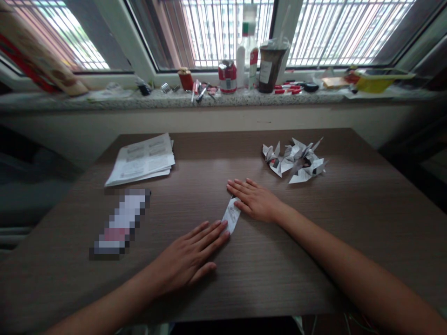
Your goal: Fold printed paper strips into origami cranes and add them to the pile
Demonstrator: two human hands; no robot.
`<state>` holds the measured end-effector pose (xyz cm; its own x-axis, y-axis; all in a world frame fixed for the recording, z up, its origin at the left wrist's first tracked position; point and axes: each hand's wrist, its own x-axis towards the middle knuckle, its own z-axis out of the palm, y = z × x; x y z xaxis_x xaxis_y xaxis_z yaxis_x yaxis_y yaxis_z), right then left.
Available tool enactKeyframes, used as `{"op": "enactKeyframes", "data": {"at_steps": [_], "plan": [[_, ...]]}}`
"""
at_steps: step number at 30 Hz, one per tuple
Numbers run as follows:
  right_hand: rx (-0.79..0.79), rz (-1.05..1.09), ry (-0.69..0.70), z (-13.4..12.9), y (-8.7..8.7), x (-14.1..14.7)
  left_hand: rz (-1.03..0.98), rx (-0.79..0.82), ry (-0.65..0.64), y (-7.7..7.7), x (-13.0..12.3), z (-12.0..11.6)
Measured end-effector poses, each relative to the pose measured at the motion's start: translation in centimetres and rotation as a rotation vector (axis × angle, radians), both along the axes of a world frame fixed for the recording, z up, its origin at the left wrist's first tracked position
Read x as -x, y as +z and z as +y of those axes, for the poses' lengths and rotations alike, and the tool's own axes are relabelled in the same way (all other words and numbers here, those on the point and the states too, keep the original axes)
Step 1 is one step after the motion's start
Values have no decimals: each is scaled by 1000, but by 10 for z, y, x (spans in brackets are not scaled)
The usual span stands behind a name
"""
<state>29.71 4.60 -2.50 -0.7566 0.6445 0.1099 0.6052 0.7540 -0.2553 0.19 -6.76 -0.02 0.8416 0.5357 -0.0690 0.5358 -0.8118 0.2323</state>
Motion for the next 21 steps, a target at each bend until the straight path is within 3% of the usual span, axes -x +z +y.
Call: {"op": "enactKeyframes", "data": {"at_steps": [9, 13, 21], "plan": [[-80, 23, 70, -9, 13, 10, -23, 17, 25, 5, 1, -4], [2, -1, 180, -20, 13, 18, -14, 18, 25, 3, 0, -4], [67, 2, 206, -17, 10, 16, -13, 8, 14, 5, 0, -3]]}}
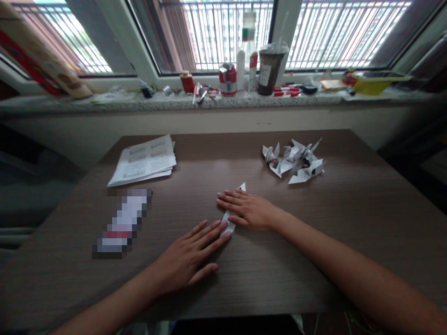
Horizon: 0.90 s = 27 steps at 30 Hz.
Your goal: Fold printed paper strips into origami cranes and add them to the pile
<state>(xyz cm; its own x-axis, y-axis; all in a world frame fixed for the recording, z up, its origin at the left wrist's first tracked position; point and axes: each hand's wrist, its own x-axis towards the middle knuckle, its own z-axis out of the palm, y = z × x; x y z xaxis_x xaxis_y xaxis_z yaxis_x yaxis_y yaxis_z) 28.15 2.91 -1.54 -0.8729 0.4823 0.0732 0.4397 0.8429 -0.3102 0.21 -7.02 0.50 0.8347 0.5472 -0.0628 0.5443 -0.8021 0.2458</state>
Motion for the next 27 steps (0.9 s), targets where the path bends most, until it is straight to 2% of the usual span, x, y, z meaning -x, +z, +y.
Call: {"op": "enactKeyframes", "data": {"at_steps": [10, 19, 27], "plan": [[-45, -9, -109, 45, -9, -11, -28, -39, 6, -1, 1, 0], [-54, 17, -125, 43, -11, -11, 14, -12, 0, 0, 1, 0], [-32, 98, -148, 41, -3, -15, -26, -38, 6, 2, -1, 7]]}}
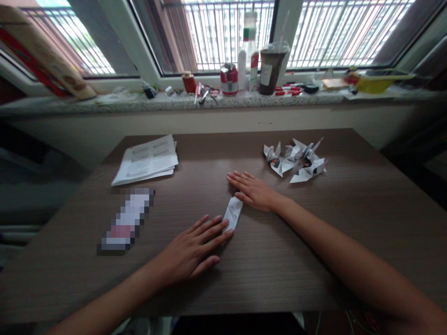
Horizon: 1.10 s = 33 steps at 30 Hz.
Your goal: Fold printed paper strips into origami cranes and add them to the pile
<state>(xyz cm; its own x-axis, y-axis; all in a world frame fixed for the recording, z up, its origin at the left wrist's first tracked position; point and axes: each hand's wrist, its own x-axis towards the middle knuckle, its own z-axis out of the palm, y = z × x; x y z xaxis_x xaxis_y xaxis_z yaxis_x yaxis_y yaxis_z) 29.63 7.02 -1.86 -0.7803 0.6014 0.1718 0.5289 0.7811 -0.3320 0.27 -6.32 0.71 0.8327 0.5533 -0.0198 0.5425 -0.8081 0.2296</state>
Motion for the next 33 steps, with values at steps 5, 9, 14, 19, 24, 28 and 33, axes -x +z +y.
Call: {"op": "enactKeyframes", "data": {"at_steps": [5, 9, 14, 19, 24, 28, 33], "plan": [[-28, 54, -34, -21, 11, -2, 1, -29, 4, 2, -5, 6], [-18, 64, -48, -45, 17, -4, -15, -40, -3, 1, -11, 11], [-9, 50, -68, -59, 13, -10, -57, -30, -20, 6, -20, 21], [5, 67, -85, -60, 4, -14, -124, 3, -43, 17, -27, 37], [16, 110, -87, -62, 2, -14, -211, -108, 66, 12, -34, 58], [22, 97, -76, -63, 4, -14, -215, -173, 58, -1, -37, 69], [4, 105, -77, -63, 4, -14, -286, -128, 69, -10, -32, 72]]}}
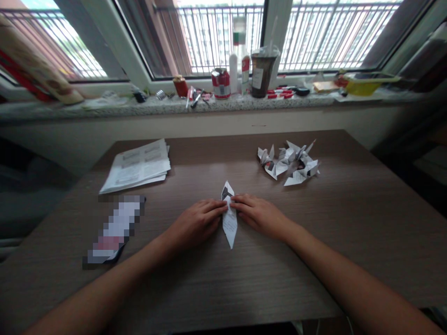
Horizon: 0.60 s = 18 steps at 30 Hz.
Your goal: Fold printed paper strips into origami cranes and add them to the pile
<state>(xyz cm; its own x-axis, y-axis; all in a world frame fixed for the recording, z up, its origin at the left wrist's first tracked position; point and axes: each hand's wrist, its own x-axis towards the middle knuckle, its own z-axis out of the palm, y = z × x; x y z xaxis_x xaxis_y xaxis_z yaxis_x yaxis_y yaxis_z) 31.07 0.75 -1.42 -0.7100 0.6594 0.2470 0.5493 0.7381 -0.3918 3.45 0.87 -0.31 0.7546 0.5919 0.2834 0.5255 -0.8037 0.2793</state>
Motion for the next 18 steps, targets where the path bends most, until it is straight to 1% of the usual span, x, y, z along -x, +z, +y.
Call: {"op": "enactKeyframes", "data": {"at_steps": [7, 12, 18], "plan": [[-65, 70, -16, -2, 1, 3, -62, 84, -12, -8, 8, 4], [-58, 83, -13, -4, 1, 4, -68, 73, -47, -9, 8, 4], [-148, 67, 7, -5, 0, 4, -79, 71, -77, -13, 8, 6]]}}
